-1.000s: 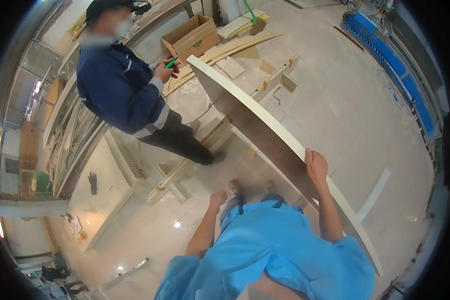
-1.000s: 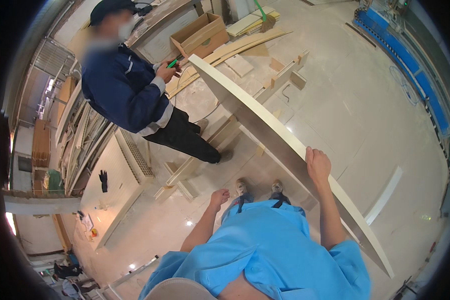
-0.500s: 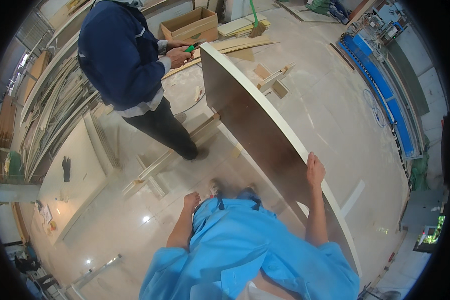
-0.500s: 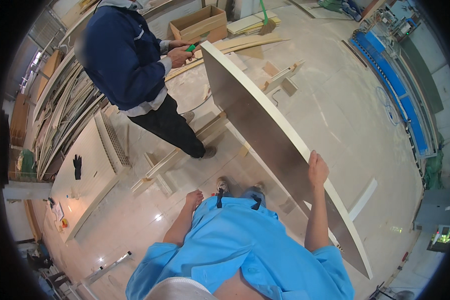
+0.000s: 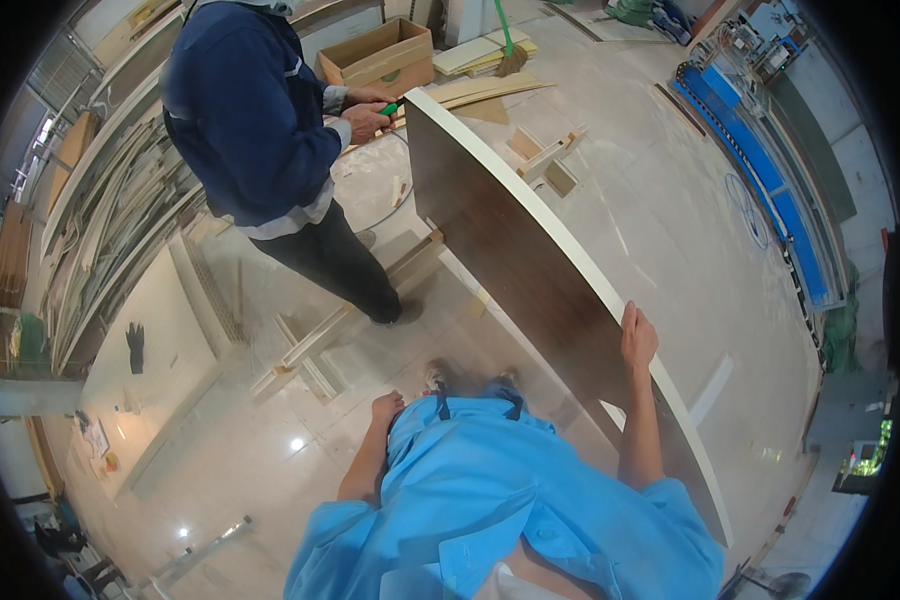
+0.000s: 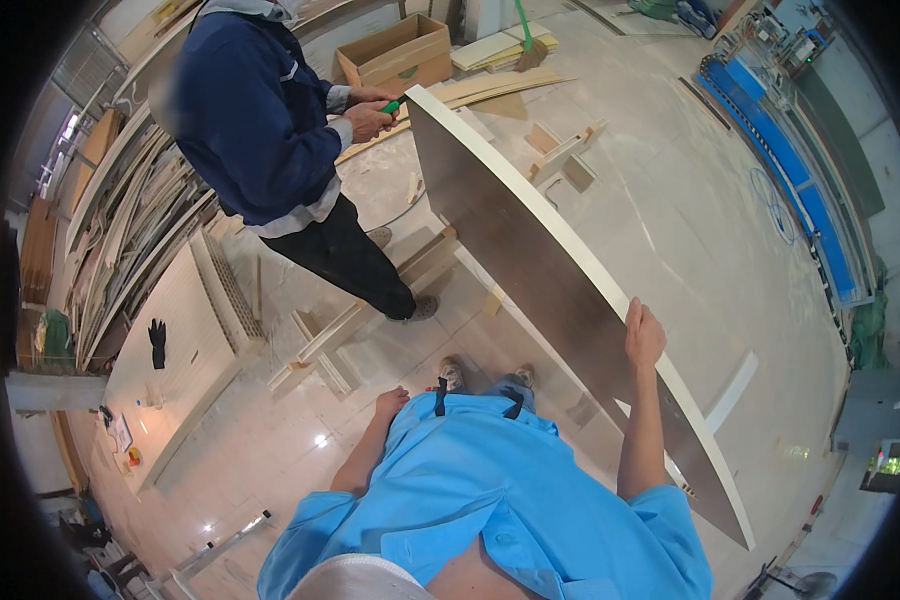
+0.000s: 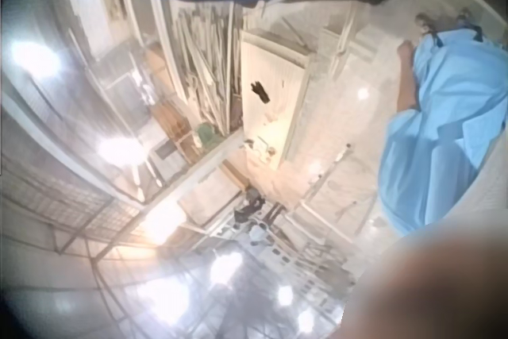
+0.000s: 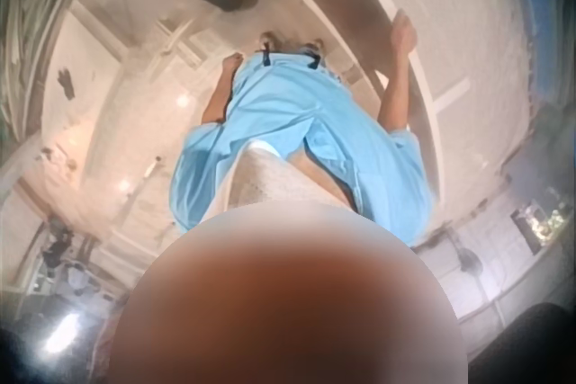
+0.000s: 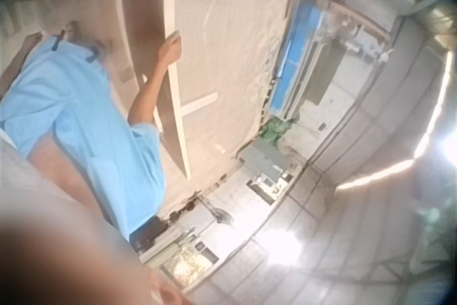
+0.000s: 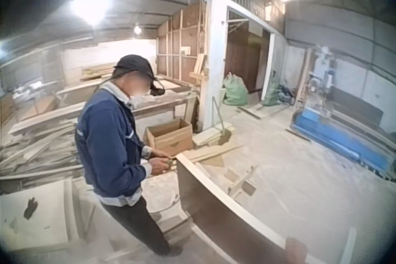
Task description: The person tapes a large cardboard-wrapped item on a dolly, moves it across the workshop, then handles white trim pieces and a curved wooden panel. They assist a coworker by holding the panel while the coworker applies trim, then place the panel on a workbench.
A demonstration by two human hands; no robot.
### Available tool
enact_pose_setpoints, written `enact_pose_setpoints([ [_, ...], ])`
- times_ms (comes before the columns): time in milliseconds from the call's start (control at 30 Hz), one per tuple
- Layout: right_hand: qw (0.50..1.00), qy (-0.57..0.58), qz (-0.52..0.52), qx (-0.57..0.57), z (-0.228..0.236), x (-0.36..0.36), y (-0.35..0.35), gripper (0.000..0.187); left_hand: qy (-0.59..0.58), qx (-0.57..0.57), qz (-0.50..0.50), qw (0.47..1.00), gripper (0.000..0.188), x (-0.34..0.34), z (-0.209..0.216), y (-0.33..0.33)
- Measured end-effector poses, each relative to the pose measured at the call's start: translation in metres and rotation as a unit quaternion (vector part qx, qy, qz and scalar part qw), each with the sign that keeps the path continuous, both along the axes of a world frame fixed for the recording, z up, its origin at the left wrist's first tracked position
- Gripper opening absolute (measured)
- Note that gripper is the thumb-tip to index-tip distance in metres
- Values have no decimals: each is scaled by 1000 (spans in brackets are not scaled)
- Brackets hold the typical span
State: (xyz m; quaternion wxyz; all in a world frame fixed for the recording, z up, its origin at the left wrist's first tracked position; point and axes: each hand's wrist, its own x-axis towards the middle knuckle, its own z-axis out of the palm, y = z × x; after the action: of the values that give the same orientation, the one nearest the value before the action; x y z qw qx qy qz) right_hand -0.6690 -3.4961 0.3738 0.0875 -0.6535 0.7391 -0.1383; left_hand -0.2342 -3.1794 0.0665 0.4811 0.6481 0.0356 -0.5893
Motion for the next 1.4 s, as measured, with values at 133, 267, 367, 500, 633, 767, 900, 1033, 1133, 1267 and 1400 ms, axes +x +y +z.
enact_pose_setpoints([
  [133,1000,8,2,-11,-1,0,0,62,22,62,10,998,28,3,8,-7],
  [267,1000,4,-2,1,-2,-1,0,62,-13,56,-33,998,25,5,27,-16],
  [367,1000,-1,-7,11,-2,-1,-1,63,-29,78,-46,995,24,3,41,-23],
  [500,1000,-1,-8,14,-1,-1,-2,64,-17,79,-46,996,24,0,52,-28],
  [633,1000,1,-9,10,1,0,-3,64,-23,110,-50,992,23,1,52,-27],
  [767,1000,0,-8,14,2,0,-2,64,-26,84,-64,994,26,4,50,-24],
  [900,1000,-3,-12,15,1,0,0,65,-33,89,-72,993,25,4,50,-23],
  [1033,1000,-1,-3,4,-1,-2,-1,66,-26,101,-56,993,22,3,53,-24],
  [1133,1000,7,-1,-3,-2,-2,-1,66,-16,95,-50,994,24,2,55,-25],
  [1267,1000,12,-3,-1,-2,-2,-2,65,-12,84,-52,995,26,3,55,-24],
  [1400,1000,6,-6,-2,1,-2,-2,63,-25,78,-53,995,28,3,53,-23],
])
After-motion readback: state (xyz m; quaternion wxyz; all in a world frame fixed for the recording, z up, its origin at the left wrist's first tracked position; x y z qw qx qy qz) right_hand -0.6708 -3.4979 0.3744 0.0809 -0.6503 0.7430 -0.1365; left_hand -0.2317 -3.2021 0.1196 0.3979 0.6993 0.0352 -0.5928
